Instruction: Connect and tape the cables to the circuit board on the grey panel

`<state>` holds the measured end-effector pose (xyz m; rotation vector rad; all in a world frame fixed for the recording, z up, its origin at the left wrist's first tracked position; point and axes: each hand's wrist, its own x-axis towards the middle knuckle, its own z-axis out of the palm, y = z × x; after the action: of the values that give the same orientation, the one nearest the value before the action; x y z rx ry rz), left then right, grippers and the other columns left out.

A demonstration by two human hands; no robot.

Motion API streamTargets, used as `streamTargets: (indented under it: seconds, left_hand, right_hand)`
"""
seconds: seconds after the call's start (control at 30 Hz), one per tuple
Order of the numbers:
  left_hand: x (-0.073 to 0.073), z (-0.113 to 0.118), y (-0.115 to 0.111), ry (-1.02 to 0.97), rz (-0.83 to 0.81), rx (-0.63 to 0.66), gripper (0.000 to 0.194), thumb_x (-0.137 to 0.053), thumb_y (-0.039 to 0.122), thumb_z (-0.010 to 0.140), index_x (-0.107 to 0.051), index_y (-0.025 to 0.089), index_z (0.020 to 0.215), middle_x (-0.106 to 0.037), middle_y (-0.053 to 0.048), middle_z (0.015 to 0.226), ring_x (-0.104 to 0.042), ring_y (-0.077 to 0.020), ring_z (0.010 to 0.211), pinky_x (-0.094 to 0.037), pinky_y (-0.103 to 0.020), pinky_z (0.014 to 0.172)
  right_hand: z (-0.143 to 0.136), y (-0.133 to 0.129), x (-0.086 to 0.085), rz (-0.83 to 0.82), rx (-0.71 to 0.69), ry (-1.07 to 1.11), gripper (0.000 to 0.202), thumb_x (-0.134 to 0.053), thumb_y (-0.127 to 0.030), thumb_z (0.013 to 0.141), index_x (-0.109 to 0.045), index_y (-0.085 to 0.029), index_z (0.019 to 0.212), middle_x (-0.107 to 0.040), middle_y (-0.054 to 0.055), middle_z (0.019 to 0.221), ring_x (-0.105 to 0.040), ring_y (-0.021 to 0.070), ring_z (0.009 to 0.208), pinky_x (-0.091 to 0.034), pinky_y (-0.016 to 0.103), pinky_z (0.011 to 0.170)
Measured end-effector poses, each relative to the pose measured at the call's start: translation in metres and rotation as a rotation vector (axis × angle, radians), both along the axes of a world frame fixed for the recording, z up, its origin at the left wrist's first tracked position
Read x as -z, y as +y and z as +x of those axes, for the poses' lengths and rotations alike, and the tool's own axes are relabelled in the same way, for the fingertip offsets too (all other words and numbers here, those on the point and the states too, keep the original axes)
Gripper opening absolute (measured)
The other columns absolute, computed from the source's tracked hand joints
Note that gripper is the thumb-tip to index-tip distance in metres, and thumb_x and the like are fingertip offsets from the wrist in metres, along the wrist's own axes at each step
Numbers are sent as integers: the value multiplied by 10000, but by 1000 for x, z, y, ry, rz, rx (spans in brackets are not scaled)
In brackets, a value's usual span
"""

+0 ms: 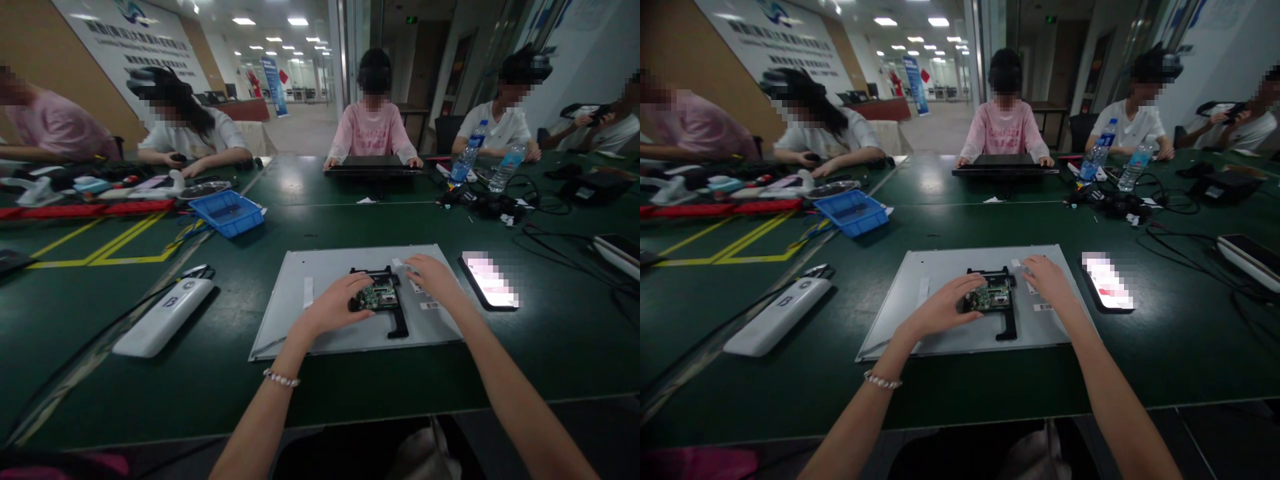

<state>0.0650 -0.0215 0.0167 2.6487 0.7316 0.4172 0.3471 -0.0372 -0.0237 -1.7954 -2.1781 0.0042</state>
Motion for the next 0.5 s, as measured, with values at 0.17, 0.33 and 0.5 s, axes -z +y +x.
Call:
streamTargets:
  seconds: [0.17,0.33,0.5]
  left_hand:
    - [2,-1,0,25,6,-12,576,-608,423,798,-429,220,1307,-460,-89,1356,-417,-239,1250,-328,-429,1048]
    - [9,1,2,44,0,-14,519,-601,403,799,-479,217,1268,-508,-83,1310,-473,-241,1193,-363,-430,1014]
    - [10,1,1,26,-21,6,500,-599,359,798,-484,205,1259,-522,-89,1292,-483,-244,1178,-371,-434,1003]
  right_hand:
    - [-4,17,-7,-44,-77,-112,246,-512,-243,871,-616,-193,1088,-625,92,1123,-539,226,1072,-416,319,869]
    - [-13,26,-11,-73,-48,-180,233,-447,-237,910,-668,-171,945,-671,103,980,-589,218,977,-415,279,797]
    - [-13,26,-5,-1,-13,-187,249,-420,-221,920,-661,-170,958,-674,90,950,-603,205,924,-405,264,719]
